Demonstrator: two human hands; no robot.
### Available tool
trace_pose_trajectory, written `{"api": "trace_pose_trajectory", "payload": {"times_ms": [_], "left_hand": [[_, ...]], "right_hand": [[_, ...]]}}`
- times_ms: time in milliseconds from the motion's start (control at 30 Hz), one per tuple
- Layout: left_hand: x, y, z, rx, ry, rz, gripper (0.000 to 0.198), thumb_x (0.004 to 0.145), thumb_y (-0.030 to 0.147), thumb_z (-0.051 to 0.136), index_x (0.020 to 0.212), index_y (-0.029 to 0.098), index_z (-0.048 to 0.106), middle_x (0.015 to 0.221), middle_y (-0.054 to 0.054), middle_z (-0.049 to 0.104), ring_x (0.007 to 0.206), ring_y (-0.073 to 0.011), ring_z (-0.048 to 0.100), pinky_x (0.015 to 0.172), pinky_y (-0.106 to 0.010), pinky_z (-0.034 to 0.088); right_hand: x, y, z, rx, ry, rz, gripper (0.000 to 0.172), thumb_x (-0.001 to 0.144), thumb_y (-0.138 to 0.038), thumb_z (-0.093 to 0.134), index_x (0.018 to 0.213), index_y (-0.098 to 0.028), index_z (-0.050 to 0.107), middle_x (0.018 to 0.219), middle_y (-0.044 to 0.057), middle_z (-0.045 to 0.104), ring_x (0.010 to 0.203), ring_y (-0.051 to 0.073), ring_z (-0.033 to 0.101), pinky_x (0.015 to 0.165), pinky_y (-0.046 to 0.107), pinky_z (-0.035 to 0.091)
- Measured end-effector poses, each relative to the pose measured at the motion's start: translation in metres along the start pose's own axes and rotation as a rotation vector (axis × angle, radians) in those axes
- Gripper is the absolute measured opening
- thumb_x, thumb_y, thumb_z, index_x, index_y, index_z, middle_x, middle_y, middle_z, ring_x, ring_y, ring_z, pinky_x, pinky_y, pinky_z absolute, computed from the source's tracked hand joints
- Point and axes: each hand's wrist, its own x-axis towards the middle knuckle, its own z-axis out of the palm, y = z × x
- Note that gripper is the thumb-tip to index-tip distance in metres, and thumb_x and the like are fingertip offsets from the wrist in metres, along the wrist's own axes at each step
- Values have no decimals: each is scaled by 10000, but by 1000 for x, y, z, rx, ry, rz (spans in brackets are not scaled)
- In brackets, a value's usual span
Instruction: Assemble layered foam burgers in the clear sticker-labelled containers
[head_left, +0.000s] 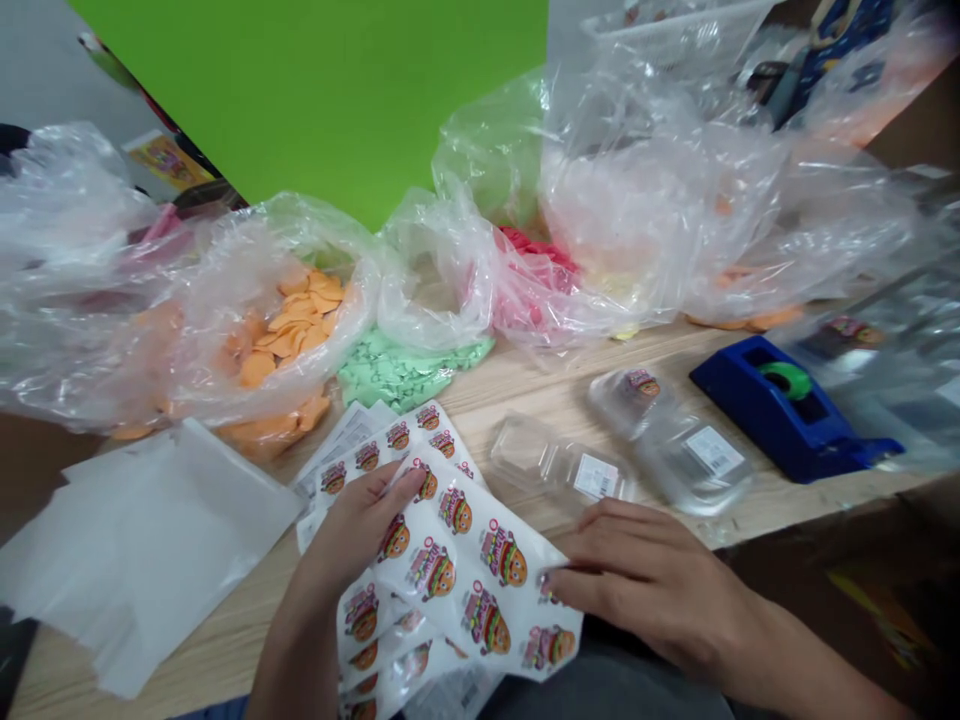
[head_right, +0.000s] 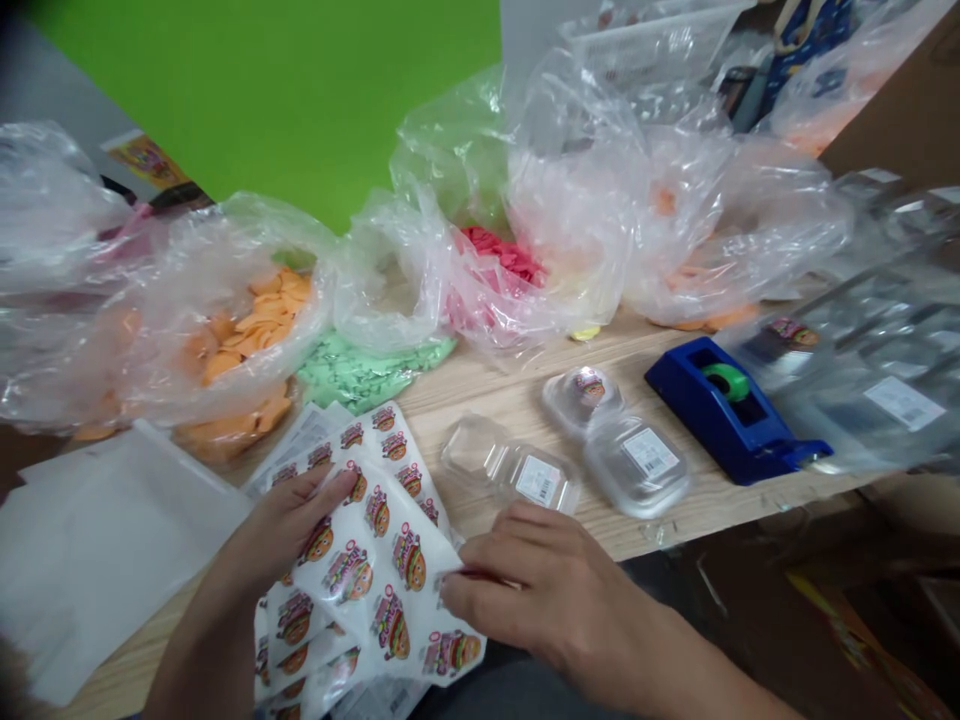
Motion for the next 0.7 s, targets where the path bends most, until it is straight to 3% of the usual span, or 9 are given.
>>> {"api": "trace_pose_trajectory", "payload": {"times_ms": [100, 167, 267, 333, 433, 567, 700], "left_hand": [[4, -5, -9, 58, 40, 55, 288, 750, 443, 538, 632, 180, 529, 570, 22, 581, 499, -113, 514, 456, -179, 379], [5, -7, -18, 138, 33, 101, 278, 743, 430, 549, 617, 182, 555, 584, 18, 581, 512, -116, 513, 462, -177, 378], [4, -4, -23, 299, -115, 170, 273, 757, 400, 536, 595, 188, 598, 656, -3, 616, 537, -123, 532, 481, -184, 397], [2, -1, -16, 421, -216, 310, 253, 795, 351, 500, 638, 204, 632, 889, -27, 642, 767, -160, 588, 663, -211, 450], [0, 1, 8, 584, -311, 543, 244, 845, 287, 442, 723, 225, 643, 1230, -8, 510, 1154, -190, 429, 954, -285, 337], [0, -3, 35, 656, -319, 609, 266, 875, 279, 394, 726, 204, 601, 1291, -15, 464, 1166, -177, 422, 980, -327, 324], [-1, -9, 37, 608, -320, 573, 264, 885, 262, 369, 762, 208, 596, 1238, -15, 511, 1130, -161, 459, 949, -309, 364]], "right_hand": [[0, 2, -5, 240, 112, 98, 194, 802, -213, 553, 925, -326, 654, 1007, 34, 571, 962, 179, 525, 801, 313, 427], [2, 14, -8, 516, 292, 181, 54, 738, -260, 639, 733, -301, 674, 1006, 17, 549, 1029, 191, 485, 847, 318, 404], [6, 42, -7, 860, 629, 462, 48, 686, -286, 691, 690, -272, 646, 854, -19, 580, 881, 139, 525, 798, 264, 402], [6, 58, -1, 961, 716, 662, 80, 694, -277, 686, 752, -250, 638, 782, -31, 591, 747, 97, 529, 720, 224, 405], [2, 67, 12, 1023, 635, 765, 143, 690, -288, 687, 776, -195, 620, 760, -10, 599, 659, 91, 524, 640, 227, 413], [7, 63, 13, 964, 642, 746, 235, 683, -279, 690, 876, -203, 578, 773, -13, 600, 721, 105, 548, 693, 237, 416], [37, 68, 5, 712, 504, 613, 309, 738, -310, 617, 1008, -211, 502, 752, -13, 609, 732, 122, 568, 699, 261, 415]]}}
